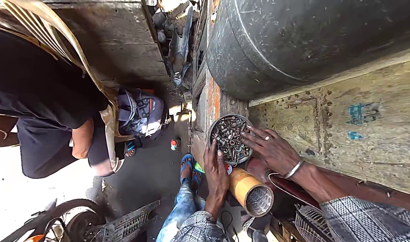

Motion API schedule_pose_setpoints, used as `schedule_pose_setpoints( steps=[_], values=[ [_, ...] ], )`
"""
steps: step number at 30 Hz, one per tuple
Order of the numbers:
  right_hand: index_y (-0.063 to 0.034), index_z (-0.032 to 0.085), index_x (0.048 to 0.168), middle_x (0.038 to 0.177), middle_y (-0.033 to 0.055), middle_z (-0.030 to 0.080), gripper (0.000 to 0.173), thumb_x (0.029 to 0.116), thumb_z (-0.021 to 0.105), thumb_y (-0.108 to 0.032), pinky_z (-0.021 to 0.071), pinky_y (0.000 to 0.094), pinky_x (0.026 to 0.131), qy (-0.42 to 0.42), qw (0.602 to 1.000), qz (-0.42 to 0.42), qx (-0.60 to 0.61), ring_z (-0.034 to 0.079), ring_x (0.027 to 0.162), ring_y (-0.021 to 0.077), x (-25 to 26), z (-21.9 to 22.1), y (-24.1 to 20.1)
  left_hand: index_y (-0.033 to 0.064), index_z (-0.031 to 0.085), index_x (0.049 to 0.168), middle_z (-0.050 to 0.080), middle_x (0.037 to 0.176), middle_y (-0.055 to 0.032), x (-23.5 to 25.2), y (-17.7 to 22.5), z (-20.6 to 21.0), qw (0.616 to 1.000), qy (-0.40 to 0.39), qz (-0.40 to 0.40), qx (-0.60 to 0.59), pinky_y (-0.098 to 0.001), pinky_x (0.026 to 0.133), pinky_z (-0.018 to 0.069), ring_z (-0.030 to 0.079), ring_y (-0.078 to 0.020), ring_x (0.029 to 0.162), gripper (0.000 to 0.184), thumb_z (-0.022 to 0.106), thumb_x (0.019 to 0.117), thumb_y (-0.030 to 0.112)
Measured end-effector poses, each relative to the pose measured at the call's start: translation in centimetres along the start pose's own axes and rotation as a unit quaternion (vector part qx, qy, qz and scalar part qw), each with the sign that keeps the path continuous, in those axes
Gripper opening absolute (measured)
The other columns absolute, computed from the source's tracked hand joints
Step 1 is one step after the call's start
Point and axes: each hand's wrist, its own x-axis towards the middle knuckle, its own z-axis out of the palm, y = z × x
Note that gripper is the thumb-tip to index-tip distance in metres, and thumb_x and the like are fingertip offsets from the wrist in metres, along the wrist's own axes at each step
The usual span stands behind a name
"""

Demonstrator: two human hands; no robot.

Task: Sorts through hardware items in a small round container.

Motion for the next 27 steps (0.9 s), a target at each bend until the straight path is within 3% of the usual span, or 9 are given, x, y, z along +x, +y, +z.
schedule_pose_setpoints(
  steps=[2,4,9,12,14,18,22,25,27],
  values=[
    [-0.0142,0.07,0.13,0.152,0.0055,0.055,0.041,0.0917,0.058,-0.007,0.0396,0.0555,0.114,0.015,1.0,0.002,0.003,0.043,0.147,0.0308,-1.1,0.2,-0.2,0.0235,0.053,0.151,0.043,0.16,0.001,0.1,0.1,-0.6,1.0,-0.017,-0.011,0.01,-0.0468,0.122,0.029,0.035,-0.0191,0.15,0.047,0.039,0.1089,0.038],
    [-0.0184,0.069,0.132,0.152,0.0069,0.055,0.043,0.0937,0.055,-0.007,0.04,0.0556,0.114,0.045,0.999,-0.007,0.021,0.045,0.146,0.032,-0.8,0.3,-1.0,0.0244,0.053,0.151,0.042,0.161,0.0008,0.1,0.2,-1.1,0.999,-0.033,-0.016,0.014,-0.0469,0.122,0.0291,0.034,-0.0187,0.151,0.046,0.037,0.1089,0.035],
    [-0.0347,0.055,0.149,0.162,-0.0032,0.042,0.075,0.085,0.068,0.002,0.0332,0.0582,0.117,0.022,0.997,-0.08,-0.004,0.034,0.152,0.0304,4.0,0.0,-3.3,0.0234,0.053,0.151,0.042,0.161,0.0012,0.3,-0.5,-1.5,0.999,-0.049,-0.005,0.011,-0.0461,0.123,0.0295,0.036,-0.0165,0.149,0.047,0.037,0.1092,0.036],
    [-0.0333,0.055,0.15,0.161,-0.0048,0.044,0.08,0.0816,0.07,0.007,0.0294,0.0625,0.117,-0.006,0.997,-0.077,-0.03,0.033,0.152,0.0326,5.1,-0.7,-2.6,0.0256,0.049,0.154,0.041,0.162,0.0038,0.5,-0.4,-2.0,0.997,-0.065,-0.008,0.03,-0.0453,0.124,0.0279,0.035,-0.0154,0.15,0.047,0.038,0.1092,0.034],
    [-0.0264,0.06,0.146,0.159,-0.0029,0.047,0.076,0.0794,0.071,0.009,0.0292,0.0642,0.116,0.002,0.998,-0.053,-0.031,0.033,0.152,0.0338,4.3,-1.1,-1.2,0.0238,0.048,0.155,0.042,0.161,0.0025,0.5,-0.4,-2.4,0.997,-0.071,0.007,0.044,-0.0447,0.124,0.0284,0.037,-0.0163,0.149,0.047,0.04,0.1093,0.033],
    [-0.0188,0.064,0.142,0.159,0.0013,0.047,0.058,0.0861,0.063,-0.002,0.0299,0.0636,0.116,0.037,0.998,-0.03,-0.046,0.032,0.152,0.0351,1.8,-1.7,0.5,0.0214,0.045,0.157,0.045,0.159,0.002,0.6,-0.6,-2.4,0.997,-0.067,0.021,0.019,-0.0409,0.121,0.0334,0.041,-0.0135,0.146,0.049,0.047,0.1084,0.031],
    [-0.0292,0.064,0.141,0.16,0.0007,0.046,0.063,0.0858,0.065,0.003,0.0305,0.062,0.116,0.025,0.994,-0.1,-0.022,0.033,0.151,0.0357,2.3,-1.7,-1.7,0.0232,0.034,0.162,0.04,0.163,0.0018,0.7,-0.8,-2.7,0.997,-0.071,0.014,-0.004,-0.0385,0.118,0.0387,0.045,-0.0122,0.143,0.058,0.052,0.1072,0.03],
    [-0.0363,0.064,0.14,0.163,-0.0054,0.042,0.074,0.0786,0.075,0.002,0.0259,0.0634,0.119,-0.048,0.986,-0.153,-0.054,0.03,0.153,0.0339,3.9,-0.8,-2.6,0.0216,0.034,0.162,0.039,0.163,0.0009,0.8,-1.0,-3.2,0.996,-0.085,0.028,-0.006,-0.0378,0.116,0.0412,0.048,-0.0129,0.141,0.059,0.054,0.1061,0.027],
    [-0.0385,0.063,0.141,0.162,-0.0063,0.042,0.075,0.0793,0.075,0.002,0.0219,0.0648,0.119,-0.046,0.983,-0.165,-0.063,0.027,0.154,0.0333,4.2,-0.6,-1.5,0.0233,0.036,0.161,0.04,0.162,0.0019,1.1,-0.8,-3.5,0.996,-0.09,0.027,-0.005,-0.0375,0.113,0.0445,0.051,-0.0129,0.138,0.06,0.057,0.1052,0.026]
  ],
)
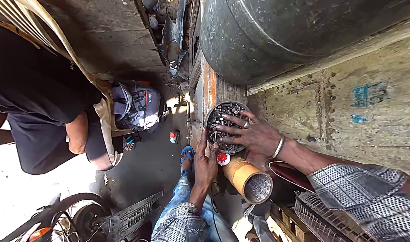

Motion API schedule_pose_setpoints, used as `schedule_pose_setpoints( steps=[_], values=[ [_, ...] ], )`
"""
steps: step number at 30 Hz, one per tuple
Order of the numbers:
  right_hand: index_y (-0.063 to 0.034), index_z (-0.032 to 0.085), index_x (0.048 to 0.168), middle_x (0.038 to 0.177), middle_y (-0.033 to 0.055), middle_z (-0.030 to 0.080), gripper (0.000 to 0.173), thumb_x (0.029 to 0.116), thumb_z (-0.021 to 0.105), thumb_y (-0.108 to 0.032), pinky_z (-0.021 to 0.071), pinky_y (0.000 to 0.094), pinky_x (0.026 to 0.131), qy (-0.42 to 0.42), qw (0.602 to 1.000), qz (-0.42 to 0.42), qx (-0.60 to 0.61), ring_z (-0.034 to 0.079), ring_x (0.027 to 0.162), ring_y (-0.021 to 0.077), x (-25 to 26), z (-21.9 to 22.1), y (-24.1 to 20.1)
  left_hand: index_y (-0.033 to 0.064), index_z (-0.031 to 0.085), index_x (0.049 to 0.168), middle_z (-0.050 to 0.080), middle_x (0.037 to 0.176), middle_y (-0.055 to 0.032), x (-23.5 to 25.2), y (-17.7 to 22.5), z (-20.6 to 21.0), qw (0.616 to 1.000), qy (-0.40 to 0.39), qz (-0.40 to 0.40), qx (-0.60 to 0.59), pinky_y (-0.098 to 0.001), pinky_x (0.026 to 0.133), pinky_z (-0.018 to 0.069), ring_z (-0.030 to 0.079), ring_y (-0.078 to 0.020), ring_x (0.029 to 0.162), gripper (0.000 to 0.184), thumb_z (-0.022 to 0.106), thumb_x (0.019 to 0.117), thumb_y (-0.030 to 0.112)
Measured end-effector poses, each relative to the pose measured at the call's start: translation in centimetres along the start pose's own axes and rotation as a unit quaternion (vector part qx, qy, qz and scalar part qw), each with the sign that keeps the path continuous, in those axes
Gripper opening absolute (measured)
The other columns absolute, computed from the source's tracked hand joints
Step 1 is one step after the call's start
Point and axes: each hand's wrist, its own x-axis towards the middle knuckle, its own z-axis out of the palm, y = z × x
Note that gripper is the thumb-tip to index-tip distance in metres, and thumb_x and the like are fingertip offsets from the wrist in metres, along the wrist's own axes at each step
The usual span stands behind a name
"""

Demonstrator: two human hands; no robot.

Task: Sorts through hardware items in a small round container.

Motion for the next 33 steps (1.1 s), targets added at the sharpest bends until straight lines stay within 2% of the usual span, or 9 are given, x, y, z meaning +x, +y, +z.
schedule_pose_setpoints(
  steps=[3,5,12,17,19,22,24,28,33],
  values=[
    [-0.0317,0.067,0.137,0.159,-0.0049,0.047,0.055,0.0908,0.064,-0.002,0.0211,0.0642,0.12,0.052,0.998,0.017,-0.01,0.028,0.154,0.0317,-1.0,0.0,1.4,0.0242,0.035,0.161,0.04,0.162,0.0022,0.0,0.1,-0.2,1.0,-0.005,0.002,-0.003,-0.0379,0.112,0.0462,0.052,-0.014,0.137,0.061,0.058,0.1047,0.025],
    [-0.029,0.071,0.13,0.157,-0.0039,0.049,0.048,0.092,0.059,-0.004,0.0229,0.0649,0.119,0.07,0.996,0.047,-0.009,0.031,0.153,0.0333,-2.0,-0.1,2.3,0.0248,0.034,0.162,0.039,0.163,0.0031,0.0,0.1,-0.3,1.0,-0.007,0.002,0.001,-0.0378,0.112,0.0457,0.052,-0.0137,0.138,0.061,0.058,0.105,0.026],
    [-0.0238,0.071,0.132,0.154,0.0003,0.054,0.048,0.0937,0.052,-0.003,0.0286,0.0592,0.118,0.125,0.989,0.078,0.031,0.036,0.15,0.0353,-4.3,0.5,2.6,0.0272,0.034,0.162,0.043,0.16,0.0022,0.3,0.0,-0.8,1.0,-0.02,0.002,-0.009,-0.0384,0.11,0.0469,0.054,-0.0151,0.135,0.065,0.062,0.1028,0.027],
    [-0.0193,0.068,0.136,0.153,0.0034,0.055,0.051,0.0918,0.053,0.001,0.0298,0.0566,0.118,0.153,0.981,0.1,0.062,0.037,0.149,0.0341,-1.5,-0.2,0.6,0.0285,0.033,0.162,0.043,0.161,0.0042,0.3,-0.3,-1.2,0.999,-0.035,0.006,-0.007,-0.0378,0.109,0.0483,0.056,-0.0147,0.133,0.066,0.062,0.1024,0.026],
    [-0.0204,0.065,0.14,0.156,0.0033,0.051,0.055,0.0913,0.055,0.002,0.0271,0.0577,0.119,0.136,0.983,0.112,0.053,0.033,0.152,0.0337,0.4,-0.7,0.0,0.0289,0.033,0.162,0.043,0.16,0.0047,0.4,-0.3,-1.2,0.999,-0.039,0.002,-0.011,-0.0372,0.108,0.0488,0.057,-0.0142,0.131,0.067,0.063,0.1018,0.025],
    [-0.0305,0.048,0.155,0.167,0.0019,0.033,0.074,0.0904,0.058,0.004,0.0207,0.0624,0.119,0.052,0.991,0.126,0.006,0.021,0.157,0.0342,3.0,-0.6,-0.5,0.0282,0.035,0.161,0.047,0.158,0.0031,0.4,-0.3,-1.1,0.999,-0.029,0.002,-0.016,-0.0364,0.105,0.0503,0.06,-0.0141,0.126,0.067,0.064,0.1009,0.023],
    [-0.0351,0.044,0.157,0.17,-0.0002,0.027,0.08,0.0885,0.062,0.003,0.0173,0.0642,0.12,0.003,0.993,0.119,-0.005,0.016,0.158,0.0339,3.4,-0.5,-0.7,0.0287,0.034,0.161,0.044,0.159,0.0042,0.4,-0.2,-1.0,0.999,-0.028,-0.006,-0.02,-0.0365,0.106,0.0498,0.059,-0.0141,0.128,0.068,0.064,0.101,0.023],
    [-0.0275,0.061,0.144,0.161,-0.0031,0.044,0.07,0.0825,0.071,0.004,0.0198,0.0671,0.119,0.003,0.996,0.084,0.015,0.027,0.155,0.0348,0.7,-0.7,-1.2,0.028,0.035,0.161,0.049,0.156,0.0006,0.4,-0.2,-1.0,0.999,-0.022,-0.007,-0.026,-0.0388,0.107,0.0497,0.059,-0.0162,0.128,0.067,0.064,0.1009,0.022],
    [-0.0236,0.066,0.139,0.157,-0.006,0.05,0.059,0.0848,0.067,-0.002,0.0229,0.0638,0.118,0.011,0.996,0.082,0.012,0.03,0.154,0.0306,-3.3,-0.2,-1.7,0.0296,0.037,0.16,0.044,0.159,0.0018,0.3,0.0,-1.1,0.999,-0.027,-0.018,-0.025,-0.0409,0.109,0.0472,0.053,-0.0171,0.135,0.065,0.064,0.1007,0.022]
  ],
)
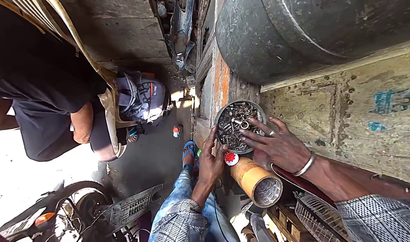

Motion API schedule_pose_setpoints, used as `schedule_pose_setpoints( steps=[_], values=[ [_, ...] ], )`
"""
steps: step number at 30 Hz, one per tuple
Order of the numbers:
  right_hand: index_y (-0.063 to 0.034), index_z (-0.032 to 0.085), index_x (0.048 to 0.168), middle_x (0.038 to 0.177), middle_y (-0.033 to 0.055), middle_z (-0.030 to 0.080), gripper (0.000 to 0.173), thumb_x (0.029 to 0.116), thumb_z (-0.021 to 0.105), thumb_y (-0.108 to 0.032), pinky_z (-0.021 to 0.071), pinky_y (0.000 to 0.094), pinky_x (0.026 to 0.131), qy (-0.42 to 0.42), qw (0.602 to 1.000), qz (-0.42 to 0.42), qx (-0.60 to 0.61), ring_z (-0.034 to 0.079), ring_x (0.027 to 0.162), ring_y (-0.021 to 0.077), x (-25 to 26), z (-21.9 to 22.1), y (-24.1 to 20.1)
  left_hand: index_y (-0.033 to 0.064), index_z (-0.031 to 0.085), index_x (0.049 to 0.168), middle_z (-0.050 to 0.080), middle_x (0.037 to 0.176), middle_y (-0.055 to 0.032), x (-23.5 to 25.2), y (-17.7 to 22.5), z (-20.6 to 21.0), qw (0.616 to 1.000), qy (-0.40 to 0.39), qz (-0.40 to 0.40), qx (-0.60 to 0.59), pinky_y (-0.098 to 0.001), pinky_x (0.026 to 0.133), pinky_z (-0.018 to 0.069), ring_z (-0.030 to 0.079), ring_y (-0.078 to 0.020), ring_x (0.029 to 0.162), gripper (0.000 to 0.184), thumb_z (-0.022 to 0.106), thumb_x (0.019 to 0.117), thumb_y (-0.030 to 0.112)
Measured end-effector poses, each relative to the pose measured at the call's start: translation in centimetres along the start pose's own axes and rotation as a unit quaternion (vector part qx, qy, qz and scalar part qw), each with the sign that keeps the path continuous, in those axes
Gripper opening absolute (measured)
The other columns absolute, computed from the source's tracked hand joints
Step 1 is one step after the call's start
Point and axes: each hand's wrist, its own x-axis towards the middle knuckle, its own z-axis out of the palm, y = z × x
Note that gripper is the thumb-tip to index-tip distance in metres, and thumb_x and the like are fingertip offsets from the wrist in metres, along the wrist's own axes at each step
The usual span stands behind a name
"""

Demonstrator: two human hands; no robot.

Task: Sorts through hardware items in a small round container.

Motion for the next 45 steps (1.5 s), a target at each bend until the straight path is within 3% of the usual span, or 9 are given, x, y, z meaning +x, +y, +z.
schedule_pose_setpoints(
  steps=[6,12,20,23,26,30,36,38,45],
  values=[
    [-0.0332,0.07,0.133,0.162,0.0099,0.041,0.048,0.0899,0.064,-0.013,0.0227,0.0671,0.117,0.047,0.998,-0.007,0.03,0.025,0.153,0.0446,0.2,0.2,-0.8,0.0321,0.037,0.16,0.045,0.158,0.0011,-0.1,0.0,-0.1,1.0,-0.007,0.009,-0.004,-0.0414,0.108,0.0479,0.053,-0.018,0.135,0.066,0.064,0.1009,0.021],
    [-0.0377,0.071,0.131,0.168,0.0075,0.03,0.062,0.0798,0.078,-0.003,0.0181,0.069,0.118,-0.004,1.0,-0.003,-0.025,0.017,0.155,0.0438,3.3,-0.5,-0.6,0.0347,0.036,0.16,0.047,0.157,0.0021,-0.2,0.2,-0.2,1.0,-0.01,0.006,0.01,-0.0419,0.103,0.0517,0.059,-0.0178,0.127,0.067,0.065,0.1008,0.021],
    [-0.0306,0.078,0.12,0.166,0.0135,0.033,0.046,0.0897,0.06,-0.001,0.0202,0.0674,0.117,0.071,0.994,0.077,-0.001,0.014,0.155,0.0489,2.4,-2.1,2.0,0.037,0.032,0.161,0.044,0.159,0.0043,-0.4,0.2,-0.5,0.999,-0.024,0.018,0.025,-0.044,0.105,0.0506,0.055,-0.0193,0.133,0.068,0.064,0.1019,0.024],
    [-0.0339,0.077,0.12,0.164,0.0159,0.036,0.043,0.0877,0.067,-0.007,0.0232,0.0674,0.117,0.073,0.997,0.023,0.018,0.019,0.153,0.05,2.6,-1.9,1.1,0.036,0.033,0.161,0.045,0.159,0.0031,-0.3,0.3,-0.5,0.999,-0.019,0.016,0.021,-0.0456,0.106,0.0499,0.055,-0.0201,0.134,0.068,0.064,0.1018,0.023],
    [-0.0359,0.075,0.125,0.167,0.008,0.032,0.048,0.0872,0.071,-0.006,0.0218,0.0655,0.118,0.012,0.999,-0.037,-0.015,0.02,0.154,0.0443,3.5,-1.3,-0.5,0.0367,0.033,0.161,0.045,0.158,0.0039,-0.5,0.4,-0.4,1.0,-0.019,0.004,0.022,-0.045,0.106,0.05,0.056,-0.0195,0.133,0.068,0.064,0.1016,0.024],
    [-0.0385,0.073,0.127,0.169,0.0088,0.027,0.053,0.084,0.075,-0.007,0.0187,0.0674,0.118,-0.019,0.999,0.0,-0.04,0.015,0.155,0.0437,4.3,-1.6,0.0,0.0221,0.039,0.159,0.049,0.156,-0.0026,0.3,-0.4,0.0,1.0,-0.003,0.023,-0.006,-0.038,0.114,0.0448,0.052,-0.016,0.137,0.066,0.065,0.0991,0.017],
    [-0.0289,0.078,0.119,0.165,0.0112,0.035,0.042,0.0918,0.057,-0.006,0.0225,0.0654,0.116,0.062,0.996,0.065,-0.011,0.017,0.154,0.0459,3.7,-2.8,1.2,0.0229,0.039,0.159,0.049,0.156,-0.0024,0.4,-0.2,0.0,1.0,-0.003,0.023,-0.01,-0.038,0.113,0.0448,0.053,-0.0168,0.136,0.066,0.065,0.099,0.015],
    [-0.0234,0.078,0.117,0.163,0.0151,0.039,0.038,0.093,0.054,-0.007,0.0227,0.0651,0.116,0.085,0.994,0.073,0.01,0.02,0.154,0.0466,3.7,-2.5,1.2,0.03,0.036,0.16,0.046,0.158,0.0018,0.0,0.3,-0.3,1.0,-0.012,0.011,0.008,-0.04,0.11,0.0466,0.053,-0.0174,0.136,0.067,0.065,0.1004,0.018],
    [-0.0144,0.076,0.122,0.157,0.0173,0.046,0.034,0.0958,0.055,-0.012,0.0269,0.061,0.117,0.133,0.985,0.1,0.041,0.029,0.151,0.0426,4.7,-1.6,-0.1,0.0339,0.035,0.16,0.041,0.162,0.0052,0.0,0.3,-0.4,1.0,-0.016,0.012,0.021,-0.0434,0.11,0.0467,0.05,-0.0179,0.139,0.068,0.065,0.1009,0.022]
  ],
)
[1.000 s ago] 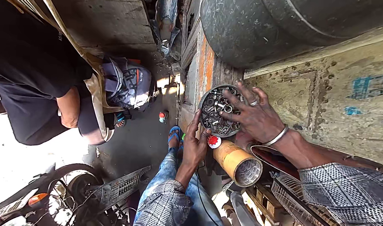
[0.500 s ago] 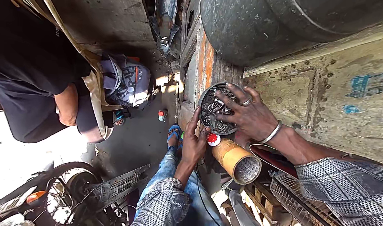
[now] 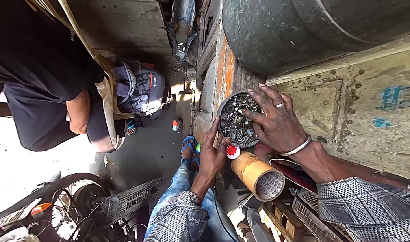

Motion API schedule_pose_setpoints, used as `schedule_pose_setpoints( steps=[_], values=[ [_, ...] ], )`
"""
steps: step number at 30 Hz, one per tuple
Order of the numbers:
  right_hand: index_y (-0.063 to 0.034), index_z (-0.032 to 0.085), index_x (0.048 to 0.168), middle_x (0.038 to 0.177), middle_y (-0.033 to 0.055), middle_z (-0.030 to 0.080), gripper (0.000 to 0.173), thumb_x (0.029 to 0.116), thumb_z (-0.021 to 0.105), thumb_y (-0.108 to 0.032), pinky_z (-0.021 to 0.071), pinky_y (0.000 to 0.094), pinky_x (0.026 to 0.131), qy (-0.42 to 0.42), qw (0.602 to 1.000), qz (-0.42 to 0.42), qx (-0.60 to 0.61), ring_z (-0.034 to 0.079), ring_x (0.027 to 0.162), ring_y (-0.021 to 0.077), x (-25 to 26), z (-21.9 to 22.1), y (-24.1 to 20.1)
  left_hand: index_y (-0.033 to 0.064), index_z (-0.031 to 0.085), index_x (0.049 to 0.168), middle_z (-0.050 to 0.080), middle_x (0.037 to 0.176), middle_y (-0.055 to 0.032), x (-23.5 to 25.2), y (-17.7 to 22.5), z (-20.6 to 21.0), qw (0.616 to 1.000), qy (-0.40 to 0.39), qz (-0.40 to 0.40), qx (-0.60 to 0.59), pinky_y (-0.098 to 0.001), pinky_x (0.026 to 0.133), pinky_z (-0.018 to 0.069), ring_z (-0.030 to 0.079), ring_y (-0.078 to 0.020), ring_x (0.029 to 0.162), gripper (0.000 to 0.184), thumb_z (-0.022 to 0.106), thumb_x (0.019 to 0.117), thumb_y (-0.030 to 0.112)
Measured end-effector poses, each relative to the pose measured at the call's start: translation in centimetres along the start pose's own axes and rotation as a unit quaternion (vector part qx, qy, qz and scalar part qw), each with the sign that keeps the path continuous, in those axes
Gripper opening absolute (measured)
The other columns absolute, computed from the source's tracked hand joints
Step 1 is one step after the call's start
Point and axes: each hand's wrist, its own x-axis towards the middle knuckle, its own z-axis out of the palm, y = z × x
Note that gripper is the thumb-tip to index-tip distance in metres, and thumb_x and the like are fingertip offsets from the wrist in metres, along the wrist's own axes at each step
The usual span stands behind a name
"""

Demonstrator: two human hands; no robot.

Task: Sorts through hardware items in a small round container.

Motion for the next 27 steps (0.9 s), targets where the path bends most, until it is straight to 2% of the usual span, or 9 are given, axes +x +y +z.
schedule_pose_setpoints(
  steps=[2,4,6,9,12,16,19,22,27],
  values=[
    [-0.0131,0.068,0.134,0.161,0.0156,0.042,0.042,0.0948,0.053,-0.008,0.0255,0.0604,0.117,-0.019,0.999,0.022,-0.038,0.027,0.153,0.041,0.6,0.4,-0.3,0.0339,0.034,0.161,0.04,0.162,0.0052,0.0,0.1,-0.1,1.0,-0.006,0.008,0.004,-0.0453,0.109,0.0469,0.05,-0.0192,0.139,0.068,0.064,0.1016,0.023],
    [-0.0139,0.057,0.147,0.167,0.0158,0.03,0.055,0.0933,0.054,-0.003,0.0217,0.0641,0.117,-0.076,0.993,0.043,-0.084,0.019,0.155,0.0421,1.2,0.7,-1.1,0.0348,0.034,0.161,0.04,0.162,0.0062,-0.1,0.1,-0.1,1.0,-0.007,0.009,0.005,-0.0458,0.108,0.0474,0.049,-0.0196,0.14,0.067,0.064,0.1018,0.023],
    [-0.0219,0.048,0.155,0.17,0.017,0.021,0.067,0.0927,0.059,-0.001,0.0184,0.0695,0.117,-0.132,0.985,0.049,-0.102,0.012,0.156,0.0442,1.7,0.9,-1.8,0.0337,0.035,0.161,0.04,0.162,0.006,0.0,0.1,0.0,1.0,-0.003,0.012,0.003,-0.0453,0.109,0.0473,0.049,-0.0196,0.14,0.067,0.064,0.1015,0.023],
    [-0.0374,0.059,0.146,0.17,0.0144,0.021,0.069,0.0884,0.066,0.0,0.0168,0.0716,0.115,-0.141,0.987,0.019,-0.075,0.009,0.156,0.0454,1.2,0.6,-1.4,0.0308,0.037,0.16,0.039,0.163,0.0068,0.2,-0.2,0.1,1.0,0.004,0.022,0.003,-0.0437,0.11,0.0465,0.047,-0.0186,0.141,0.067,0.065,0.1006,0.021],
    [-0.0424,0.067,0.135,0.169,0.0114,0.027,0.065,0.086,0.067,-0.001,0.02,0.0712,0.114,-0.146,0.987,-0.016,-0.062,0.012,0.156,0.0464,-0.2,0.1,-0.9,0.0301,0.038,0.16,0.039,0.162,0.0063,0.3,-0.3,0.0,1.0,0.003,0.026,0.011,-0.0426,0.109,0.047,0.048,-0.0176,0.14,0.066,0.065,0.1006,0.022],
    [-0.0399,0.071,0.129,0.167,0.0104,0.032,0.057,0.0874,0.06,-0.003,0.0221,0.0676,0.116,-0.083,0.997,-0.001,0.007,0.016,0.155,0.046,-2.8,0.9,-0.1,0.0299,0.039,0.159,0.042,0.161,0.007,0.4,-0.4,0.0,1.0,0.005,0.027,0.011,-0.0417,0.11,0.0466,0.049,-0.0165,0.14,0.065,0.065,0.1004,0.024],
    [-0.0324,0.076,0.123,0.162,0.0136,0.041,0.048,0.0908,0.053,-0.005,0.0248,0.0663,0.115,-0.029,0.998,0.03,0.049,0.022,0.153,0.0462,-3.4,1.3,0.1,0.0298,0.039,0.159,0.042,0.161,0.007,0.4,-0.4,-0.1,1.0,0.0,0.025,0.01,-0.0413,0.111,0.0456,0.048,-0.0164,0.14,0.065,0.065,0.1006,0.024],
    [-0.0233,0.079,0.115,0.157,0.0154,0.047,0.036,0.0943,0.053,-0.01,0.0269,0.0635,0.116,0.013,0.996,0.056,0.069,0.028,0.151,0.0441,-2.7,1.4,-0.1,0.0314,0.038,0.159,0.041,0.161,0.0079,0.4,-0.4,-0.1,1.0,-0.003,0.017,0.012,-0.0409,0.112,0.0447,0.047,-0.0154,0.141,0.065,0.065,0.1006,0.025],
    [-0.0168,0.074,0.124,0.157,0.0138,0.048,0.038,0.0954,0.051,-0.01,0.0285,0.0611,0.117,0.035,0.995,0.084,0.043,0.031,0.151,0.0404,-0.4,1.4,-0.5,0.0335,0.039,0.159,0.045,0.159,0.0054,0.5,-0.4,-0.1,1.0,0.001,0.007,0.017,-0.0402,0.11,0.0466,0.051,-0.0151,0.137,0.065,0.065,0.0999,0.026]
  ],
)
